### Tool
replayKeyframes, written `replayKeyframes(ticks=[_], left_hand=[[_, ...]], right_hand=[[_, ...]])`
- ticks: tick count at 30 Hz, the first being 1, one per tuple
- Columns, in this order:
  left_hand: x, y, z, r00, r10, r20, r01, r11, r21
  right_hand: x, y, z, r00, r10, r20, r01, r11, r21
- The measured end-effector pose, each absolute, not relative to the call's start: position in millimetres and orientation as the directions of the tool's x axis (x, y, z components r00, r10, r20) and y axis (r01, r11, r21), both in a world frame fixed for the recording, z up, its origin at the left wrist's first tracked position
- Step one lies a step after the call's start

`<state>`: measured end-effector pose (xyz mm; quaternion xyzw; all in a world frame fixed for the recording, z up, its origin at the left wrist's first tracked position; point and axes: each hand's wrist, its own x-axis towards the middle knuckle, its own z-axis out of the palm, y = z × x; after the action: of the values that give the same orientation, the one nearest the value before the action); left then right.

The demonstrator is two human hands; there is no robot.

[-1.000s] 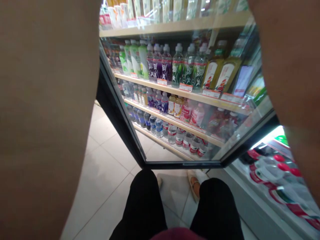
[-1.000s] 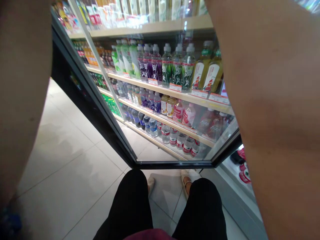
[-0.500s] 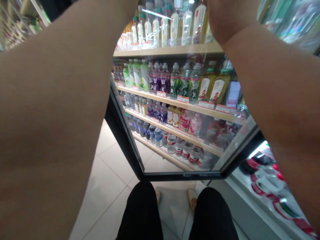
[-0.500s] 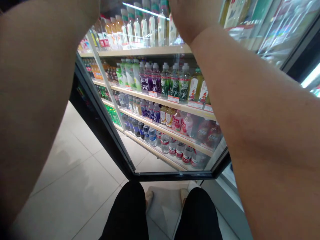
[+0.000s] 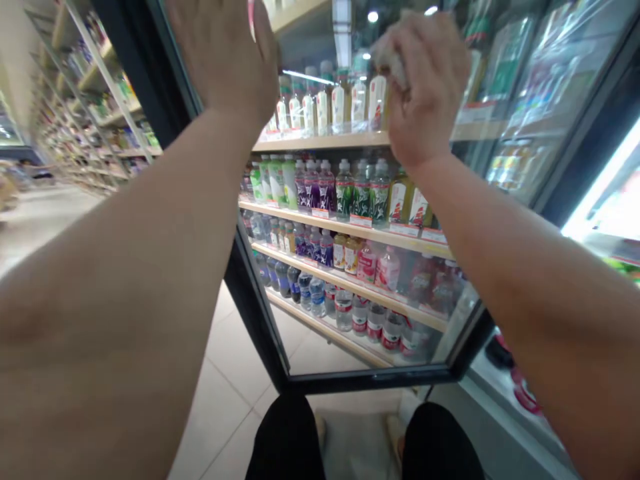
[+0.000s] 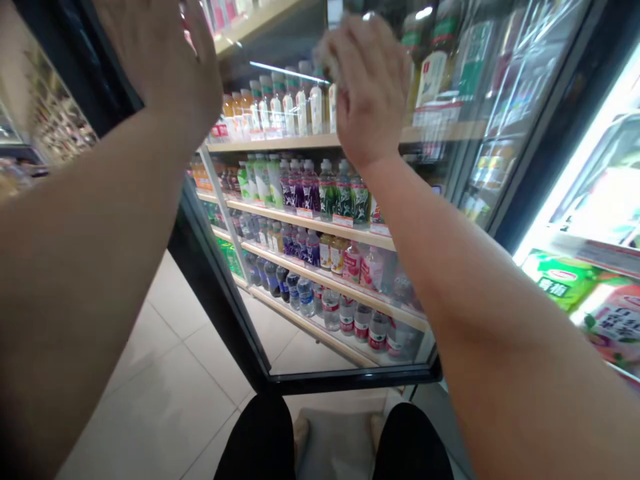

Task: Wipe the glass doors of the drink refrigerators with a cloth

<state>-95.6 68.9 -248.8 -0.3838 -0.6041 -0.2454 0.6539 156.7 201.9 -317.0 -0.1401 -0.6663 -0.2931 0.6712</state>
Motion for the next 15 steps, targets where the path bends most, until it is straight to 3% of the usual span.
replayKeyframes(ticks=[2,3,4,7,9,10,13,15], left_hand=[[-74,56,-266,0.168,0.178,0.97,0.807,0.54,-0.239],[-66,50,-274,0.137,0.196,0.971,0.842,0.493,-0.219],[-59,46,-282,0.096,0.216,0.972,0.876,0.446,-0.186],[-47,35,-307,0.041,0.273,0.961,0.943,0.307,-0.127],[-44,28,-327,0.098,0.272,0.957,0.962,0.219,-0.161],[-43,25,-339,0.122,0.256,0.959,0.966,0.191,-0.174],[-43,18,-382,0.144,0.233,0.962,0.962,0.194,-0.191],[-45,16,-412,0.108,0.232,0.967,0.967,0.201,-0.156]], right_hand=[[154,208,-317,0.289,-0.022,0.957,0.557,0.817,-0.15],[152,208,-319,0.334,0.008,0.942,0.528,0.827,-0.194],[151,207,-322,0.283,-0.005,0.959,0.517,0.843,-0.148],[148,200,-335,-0.133,-0.165,0.977,0.467,0.859,0.209],[148,202,-342,-0.215,-0.195,0.957,0.449,0.851,0.274],[147,205,-343,-0.157,-0.174,0.972,0.463,0.856,0.228],[147,210,-349,0.186,-0.023,0.982,0.476,0.877,-0.07],[148,206,-361,0.224,0.023,0.974,0.469,0.874,-0.128]])
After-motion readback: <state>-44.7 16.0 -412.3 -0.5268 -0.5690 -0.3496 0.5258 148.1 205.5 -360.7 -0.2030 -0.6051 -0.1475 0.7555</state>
